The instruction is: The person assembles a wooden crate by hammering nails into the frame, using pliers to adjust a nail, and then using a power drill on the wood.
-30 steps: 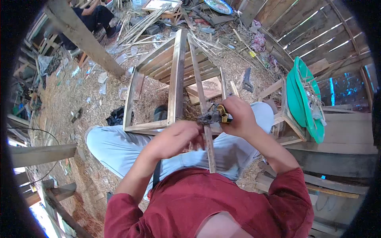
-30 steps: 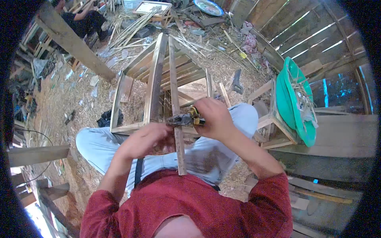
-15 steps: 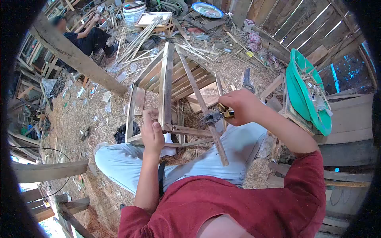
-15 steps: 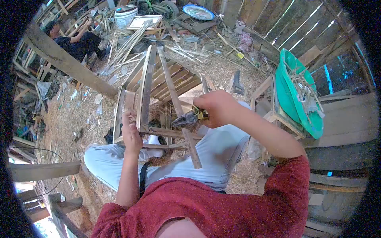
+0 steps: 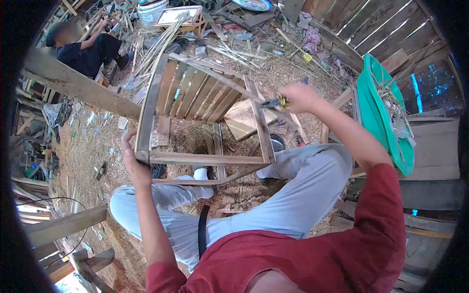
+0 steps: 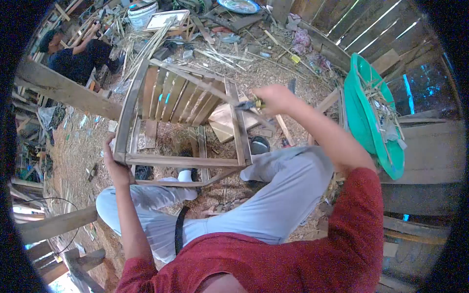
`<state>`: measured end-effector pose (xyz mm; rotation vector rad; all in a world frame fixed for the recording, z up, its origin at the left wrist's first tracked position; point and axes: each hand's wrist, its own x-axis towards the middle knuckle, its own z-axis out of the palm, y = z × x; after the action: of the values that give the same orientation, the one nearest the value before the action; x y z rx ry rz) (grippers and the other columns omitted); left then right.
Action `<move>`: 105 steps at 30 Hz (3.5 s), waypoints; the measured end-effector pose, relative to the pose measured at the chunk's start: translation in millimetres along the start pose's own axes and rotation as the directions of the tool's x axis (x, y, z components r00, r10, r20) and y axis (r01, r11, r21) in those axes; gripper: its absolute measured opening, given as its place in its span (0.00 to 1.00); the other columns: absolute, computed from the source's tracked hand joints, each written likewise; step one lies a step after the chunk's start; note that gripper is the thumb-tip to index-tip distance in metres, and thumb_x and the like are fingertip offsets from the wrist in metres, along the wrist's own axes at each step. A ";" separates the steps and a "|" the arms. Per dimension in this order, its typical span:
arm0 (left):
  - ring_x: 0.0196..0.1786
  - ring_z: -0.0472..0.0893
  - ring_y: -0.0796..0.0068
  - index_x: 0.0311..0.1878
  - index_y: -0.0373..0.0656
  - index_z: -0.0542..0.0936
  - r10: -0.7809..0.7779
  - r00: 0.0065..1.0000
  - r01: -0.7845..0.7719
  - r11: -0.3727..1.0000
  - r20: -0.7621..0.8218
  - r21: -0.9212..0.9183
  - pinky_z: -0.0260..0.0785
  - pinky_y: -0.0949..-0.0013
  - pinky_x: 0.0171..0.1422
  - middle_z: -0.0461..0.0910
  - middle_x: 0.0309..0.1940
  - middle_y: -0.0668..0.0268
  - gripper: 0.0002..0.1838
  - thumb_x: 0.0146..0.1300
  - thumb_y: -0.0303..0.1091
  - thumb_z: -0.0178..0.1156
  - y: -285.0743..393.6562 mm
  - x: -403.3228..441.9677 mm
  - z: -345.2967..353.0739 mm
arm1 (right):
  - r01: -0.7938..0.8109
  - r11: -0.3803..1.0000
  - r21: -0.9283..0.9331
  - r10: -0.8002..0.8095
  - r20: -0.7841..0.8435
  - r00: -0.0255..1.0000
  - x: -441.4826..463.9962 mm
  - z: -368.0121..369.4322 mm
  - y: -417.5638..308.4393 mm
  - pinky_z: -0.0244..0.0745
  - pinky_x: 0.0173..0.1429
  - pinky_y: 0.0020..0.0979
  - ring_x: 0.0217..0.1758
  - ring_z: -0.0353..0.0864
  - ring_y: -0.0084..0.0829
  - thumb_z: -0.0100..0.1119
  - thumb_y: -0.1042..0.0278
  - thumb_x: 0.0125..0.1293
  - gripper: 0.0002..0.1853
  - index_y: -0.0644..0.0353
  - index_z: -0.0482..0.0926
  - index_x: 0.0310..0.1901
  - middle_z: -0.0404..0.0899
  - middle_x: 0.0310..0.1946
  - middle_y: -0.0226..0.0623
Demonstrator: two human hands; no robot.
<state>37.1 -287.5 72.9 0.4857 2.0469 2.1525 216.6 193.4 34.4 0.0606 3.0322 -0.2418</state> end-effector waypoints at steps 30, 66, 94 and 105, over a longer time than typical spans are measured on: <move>0.40 0.72 0.77 0.62 0.40 0.71 0.009 0.987 0.014 0.990 -0.160 0.143 0.62 0.72 0.42 0.74 0.46 0.65 0.38 0.66 0.66 0.43 -25.4 -2.0 -3.4 | -0.748 0.443 0.495 0.788 0.183 0.587 13.1 185.1 158.5 0.76 0.62 0.43 0.57 0.82 0.45 0.66 0.60 0.60 0.38 0.67 0.66 0.71 0.80 0.57 0.54; 0.13 0.63 0.83 0.46 0.44 0.82 -0.315 0.938 0.324 0.945 0.147 -0.040 0.51 0.75 0.18 0.69 0.15 0.75 0.28 0.76 0.59 0.44 52.8 112.8 28.5 | -0.134 0.912 0.388 0.146 -0.003 0.989 60.0 -30.8 -173.7 0.82 0.46 0.43 0.38 0.87 0.49 0.67 0.63 0.55 0.12 0.54 0.88 0.41 0.87 0.38 0.47; 0.50 0.82 0.59 0.56 0.38 0.76 -0.564 0.651 0.710 0.688 0.508 -0.146 0.70 0.55 0.62 0.83 0.46 0.55 0.29 0.70 0.53 0.41 -165.4 158.2 181.0 | -0.344 0.938 -0.048 0.347 0.083 0.934 96.6 -10.3 47.4 0.83 0.47 0.47 0.41 0.88 0.46 0.68 0.62 0.47 0.12 0.50 0.88 0.36 0.87 0.34 0.43; 0.53 0.80 0.60 0.57 0.36 0.77 -0.542 0.642 0.716 0.677 0.542 -0.171 0.65 0.57 0.69 0.84 0.48 0.53 0.31 0.74 0.52 0.33 -143.4 141.6 204.8 | -0.155 0.987 0.039 0.150 0.101 0.983 113.4 -23.4 8.1 0.80 0.49 0.47 0.46 0.86 0.47 0.72 0.56 0.49 0.21 0.56 0.81 0.43 0.86 0.39 0.44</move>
<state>-48.4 -39.2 -43.6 0.1310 1.2316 1.6940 102.0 208.8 44.7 0.2749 2.9058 -0.2935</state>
